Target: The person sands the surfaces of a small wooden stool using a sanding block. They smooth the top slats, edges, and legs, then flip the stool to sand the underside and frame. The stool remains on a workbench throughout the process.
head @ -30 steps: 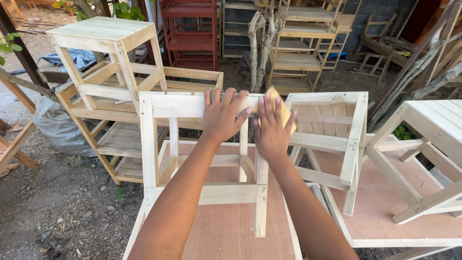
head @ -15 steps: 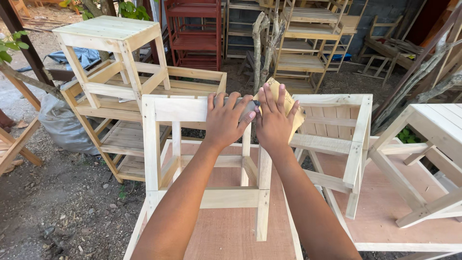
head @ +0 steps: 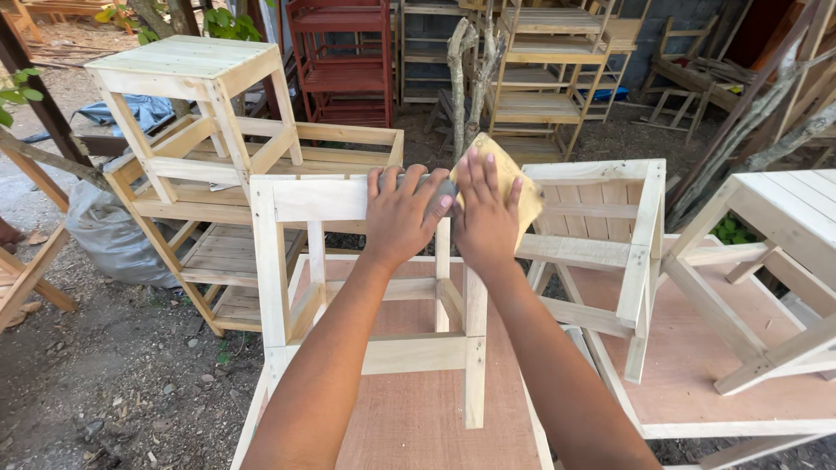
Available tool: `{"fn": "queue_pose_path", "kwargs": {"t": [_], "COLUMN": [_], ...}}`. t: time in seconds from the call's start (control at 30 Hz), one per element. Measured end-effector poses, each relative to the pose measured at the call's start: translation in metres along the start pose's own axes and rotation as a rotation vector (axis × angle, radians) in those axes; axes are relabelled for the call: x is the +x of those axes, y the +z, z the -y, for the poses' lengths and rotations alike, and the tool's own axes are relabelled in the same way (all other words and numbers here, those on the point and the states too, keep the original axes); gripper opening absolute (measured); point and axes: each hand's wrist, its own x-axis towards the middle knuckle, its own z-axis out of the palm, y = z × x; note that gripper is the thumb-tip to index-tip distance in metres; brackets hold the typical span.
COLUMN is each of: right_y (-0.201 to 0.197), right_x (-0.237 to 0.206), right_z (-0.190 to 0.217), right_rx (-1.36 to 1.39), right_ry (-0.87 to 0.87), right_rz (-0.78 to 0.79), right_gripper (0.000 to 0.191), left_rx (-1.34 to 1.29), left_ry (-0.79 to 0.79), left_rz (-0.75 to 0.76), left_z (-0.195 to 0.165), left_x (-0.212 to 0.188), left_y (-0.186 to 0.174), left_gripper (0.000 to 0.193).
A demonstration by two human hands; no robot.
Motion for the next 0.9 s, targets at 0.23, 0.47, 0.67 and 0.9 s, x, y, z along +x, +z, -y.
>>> {"fn": "queue_pose_path", "kwargs": {"t": [0.23, 0.47, 0.67, 0.9], "right_y": [-0.001, -0.006, -0.01, -0.015], "right_x": [-0.061, 0.004, -0.019, -0.015], "right_z": [0.014, 0.005, 0.011, 0.009], "right_rx": [-0.038, -0.031, -0.086, -0.062], "right_ry": [0.013, -0.049, -0.039, -0.038], "right_rz": [0.007, -0.022, -0.074, -0.052], "right_gripper": [0.063, 0.056, 0.059, 0.062], "left_rx": [0.032, -0.039, -0.014, -0.012], "left_ry": [-0.011, -0.039, -0.02, -0.018], "left_rz": [-0.011, 0.015, -0.042, -0.023], "left_z": [0.001, 0.001, -0.004, -0.008], "left_x": [0.001, 0.002, -0.003, -0.006], "left_y": [0.002, 0.0, -0.005, -0.008], "left_gripper": [0.039, 0.039, 0.04, 0.042]}}
